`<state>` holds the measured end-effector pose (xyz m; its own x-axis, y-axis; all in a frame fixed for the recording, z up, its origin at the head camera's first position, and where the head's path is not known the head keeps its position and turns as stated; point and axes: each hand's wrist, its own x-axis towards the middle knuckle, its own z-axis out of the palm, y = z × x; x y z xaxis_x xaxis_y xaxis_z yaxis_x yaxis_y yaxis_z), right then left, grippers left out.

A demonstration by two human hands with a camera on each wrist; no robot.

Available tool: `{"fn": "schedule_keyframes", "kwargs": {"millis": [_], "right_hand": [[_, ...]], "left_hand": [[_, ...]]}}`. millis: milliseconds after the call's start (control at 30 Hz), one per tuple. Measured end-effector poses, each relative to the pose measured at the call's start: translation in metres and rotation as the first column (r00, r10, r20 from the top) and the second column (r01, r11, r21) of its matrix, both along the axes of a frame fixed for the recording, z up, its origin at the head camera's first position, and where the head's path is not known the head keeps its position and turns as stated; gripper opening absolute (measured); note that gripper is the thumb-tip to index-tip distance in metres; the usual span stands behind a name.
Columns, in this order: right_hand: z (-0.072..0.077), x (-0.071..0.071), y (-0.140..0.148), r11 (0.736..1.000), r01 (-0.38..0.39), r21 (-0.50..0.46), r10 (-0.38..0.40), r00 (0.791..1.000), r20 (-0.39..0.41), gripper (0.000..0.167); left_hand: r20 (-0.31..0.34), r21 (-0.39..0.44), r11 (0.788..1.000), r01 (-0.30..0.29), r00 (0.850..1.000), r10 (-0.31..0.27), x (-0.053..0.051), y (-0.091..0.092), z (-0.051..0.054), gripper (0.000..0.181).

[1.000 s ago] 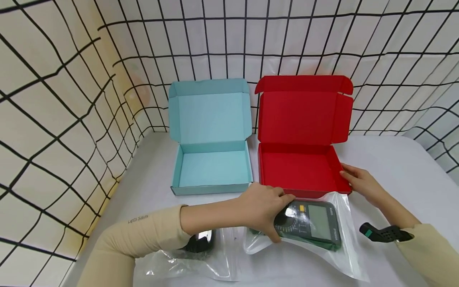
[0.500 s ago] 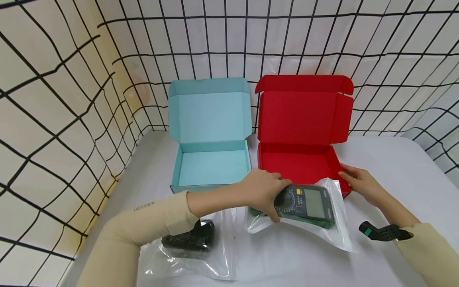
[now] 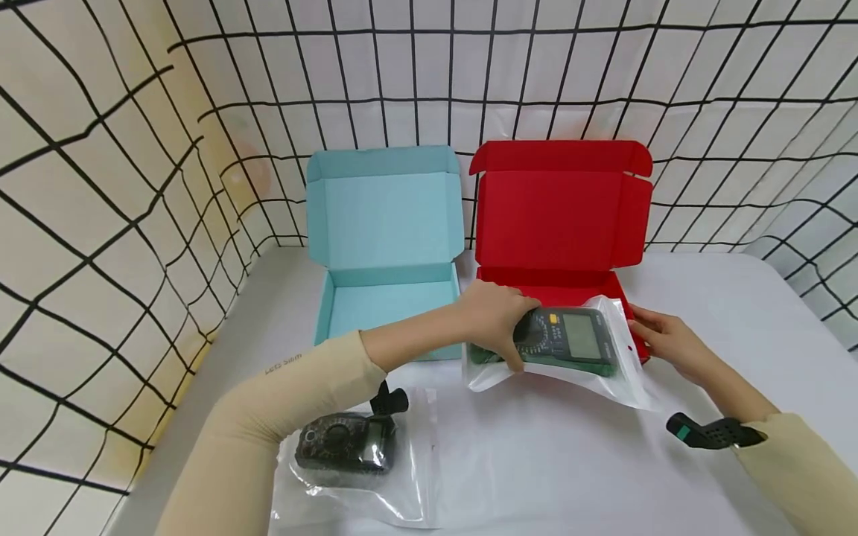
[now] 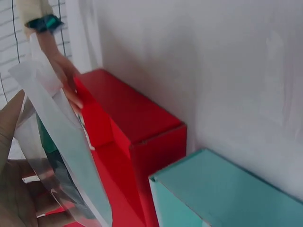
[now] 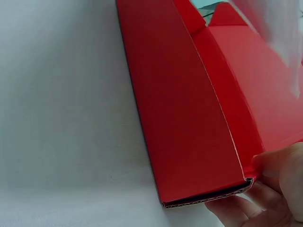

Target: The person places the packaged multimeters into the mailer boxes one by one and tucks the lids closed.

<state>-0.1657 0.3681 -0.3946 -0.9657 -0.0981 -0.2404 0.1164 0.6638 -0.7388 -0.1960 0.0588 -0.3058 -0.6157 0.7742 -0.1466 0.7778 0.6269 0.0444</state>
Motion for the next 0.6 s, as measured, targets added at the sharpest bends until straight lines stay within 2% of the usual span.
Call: {"fn": "schedule_keyframes", "kwargs": {"millis": [367,600], "right_hand": [[0.001,-0.002,0.000,1.000,0.026,0.014,-0.027,0.999,0.021,0.064],[0.000,-0.002,-0.001,0.999,0.034,-0.002,-0.034,0.999,0.035,0.065]], "left_hand": [[-0.045,0.019,0.998,-0.061,0.997,0.062,-0.040,0.017,-0.008,0.084],[-0.035,0.034,0.995,-0.089,0.995,0.090,-0.056,0.025,-0.011,0.081]]}}
